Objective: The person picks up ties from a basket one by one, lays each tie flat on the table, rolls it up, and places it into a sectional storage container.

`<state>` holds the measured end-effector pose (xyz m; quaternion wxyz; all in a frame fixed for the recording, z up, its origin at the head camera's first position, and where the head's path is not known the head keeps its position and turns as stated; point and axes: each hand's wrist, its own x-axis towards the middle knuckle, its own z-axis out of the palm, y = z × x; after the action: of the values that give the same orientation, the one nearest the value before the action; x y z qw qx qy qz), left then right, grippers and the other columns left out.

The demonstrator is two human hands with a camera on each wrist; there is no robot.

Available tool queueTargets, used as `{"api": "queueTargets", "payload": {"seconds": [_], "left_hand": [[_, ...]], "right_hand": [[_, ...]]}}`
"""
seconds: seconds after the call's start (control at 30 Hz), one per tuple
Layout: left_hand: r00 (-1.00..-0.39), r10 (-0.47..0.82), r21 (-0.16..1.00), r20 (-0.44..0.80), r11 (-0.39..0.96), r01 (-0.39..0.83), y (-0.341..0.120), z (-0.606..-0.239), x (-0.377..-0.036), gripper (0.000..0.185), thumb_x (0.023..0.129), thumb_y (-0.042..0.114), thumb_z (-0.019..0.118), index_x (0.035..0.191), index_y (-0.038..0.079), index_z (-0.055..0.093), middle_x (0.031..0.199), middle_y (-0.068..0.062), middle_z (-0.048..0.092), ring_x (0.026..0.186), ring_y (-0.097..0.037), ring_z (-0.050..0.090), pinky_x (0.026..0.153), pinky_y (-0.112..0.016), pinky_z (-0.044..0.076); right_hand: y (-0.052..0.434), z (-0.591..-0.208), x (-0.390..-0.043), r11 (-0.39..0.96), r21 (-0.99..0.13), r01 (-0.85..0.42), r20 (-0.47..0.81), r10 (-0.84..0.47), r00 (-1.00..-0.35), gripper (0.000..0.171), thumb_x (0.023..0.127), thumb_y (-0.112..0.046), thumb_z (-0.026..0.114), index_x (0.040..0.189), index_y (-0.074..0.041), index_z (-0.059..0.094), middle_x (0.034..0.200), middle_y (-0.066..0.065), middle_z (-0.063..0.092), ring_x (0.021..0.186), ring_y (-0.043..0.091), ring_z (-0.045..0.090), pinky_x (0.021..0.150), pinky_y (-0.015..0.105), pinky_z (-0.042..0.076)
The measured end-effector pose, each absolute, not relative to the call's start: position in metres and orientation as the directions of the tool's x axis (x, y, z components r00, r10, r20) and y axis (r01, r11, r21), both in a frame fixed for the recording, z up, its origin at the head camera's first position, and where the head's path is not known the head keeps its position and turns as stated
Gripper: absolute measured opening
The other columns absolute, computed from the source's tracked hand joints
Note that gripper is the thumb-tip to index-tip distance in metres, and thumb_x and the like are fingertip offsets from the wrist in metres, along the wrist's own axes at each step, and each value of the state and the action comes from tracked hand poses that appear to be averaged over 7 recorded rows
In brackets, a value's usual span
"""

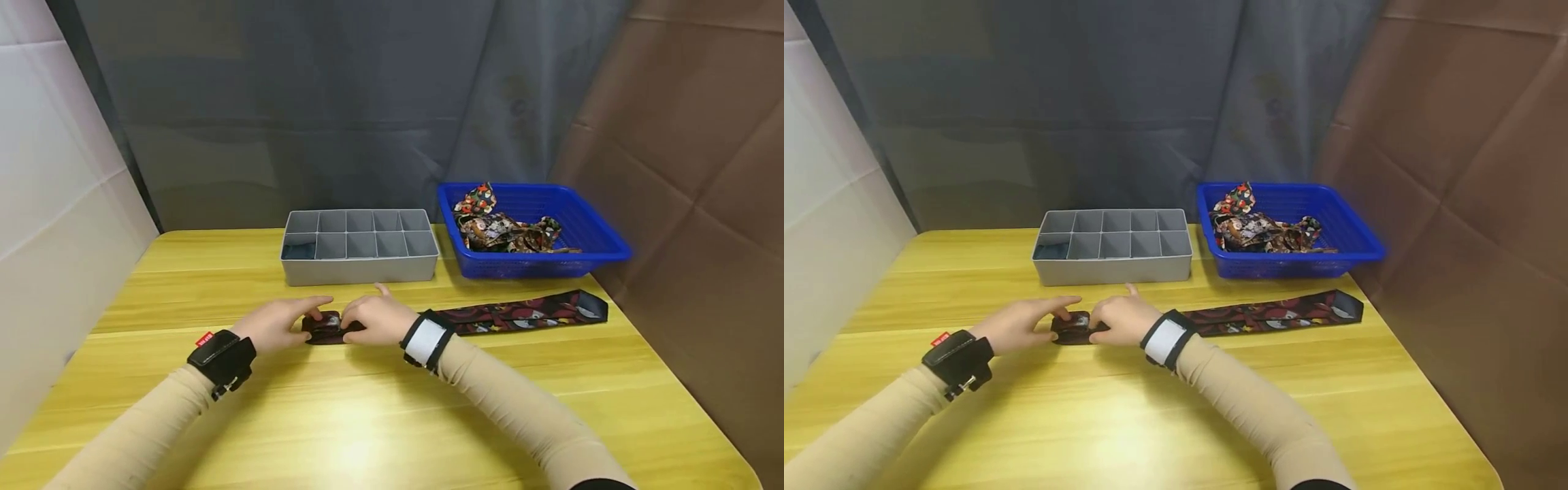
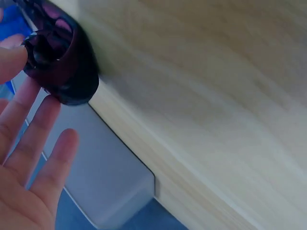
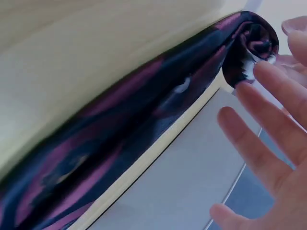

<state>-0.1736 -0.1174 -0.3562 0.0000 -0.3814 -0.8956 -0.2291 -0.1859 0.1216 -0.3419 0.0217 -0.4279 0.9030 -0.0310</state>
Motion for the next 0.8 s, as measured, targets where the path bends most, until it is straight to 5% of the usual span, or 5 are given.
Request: {"api": "queueTargets", "payload": {"seconds": [0.37,0.6,0.8], "left_hand": [[-0.663,0.715,0.306,0.224,0.594,0.744,-0.108,-0.367,-0.170,0.047,0.079,0.003,0.072,0.126,0.008,0.063,0.108,-0.003,0.068,0.099,-0.023,0.063,0.085,-0.040,0.051],[-0.690,0.697,0.352,0.197,0.606,0.713,-0.107,-0.375,-0.181,0.052,0.076,0.011,0.079,0.124,0.002,0.062,0.118,-0.012,0.062,0.108,-0.029,0.058,0.093,-0.045,0.047],[-0.744,0.662,0.320,0.093,0.688,0.651,-0.108,-0.377,-0.192,0.048,0.071,0.024,0.084,0.110,0.003,0.068,0.103,-0.005,0.060,0.094,-0.022,0.056,0.084,-0.039,0.048]], "right_hand": [[0.127,-0.352,-0.182,0.570,-0.041,-0.821,0.009,-0.821,-0.570,0.039,0.092,-0.037,0.065,0.127,-0.021,0.066,0.133,-0.005,0.058,0.123,0.012,0.052,0.100,0.046,0.039],[0.125,-0.356,-0.183,0.570,-0.098,-0.816,-0.031,-0.821,-0.570,0.040,0.093,-0.032,0.065,0.129,-0.015,0.064,0.133,-0.001,0.059,0.123,0.015,0.054,0.100,0.033,0.043],[0.126,-0.356,-0.181,0.572,-0.114,-0.812,-0.031,-0.819,-0.573,0.041,0.093,-0.032,0.064,0.131,-0.015,0.063,0.135,-0.001,0.057,0.123,0.016,0.053,0.102,0.031,0.041]]}}
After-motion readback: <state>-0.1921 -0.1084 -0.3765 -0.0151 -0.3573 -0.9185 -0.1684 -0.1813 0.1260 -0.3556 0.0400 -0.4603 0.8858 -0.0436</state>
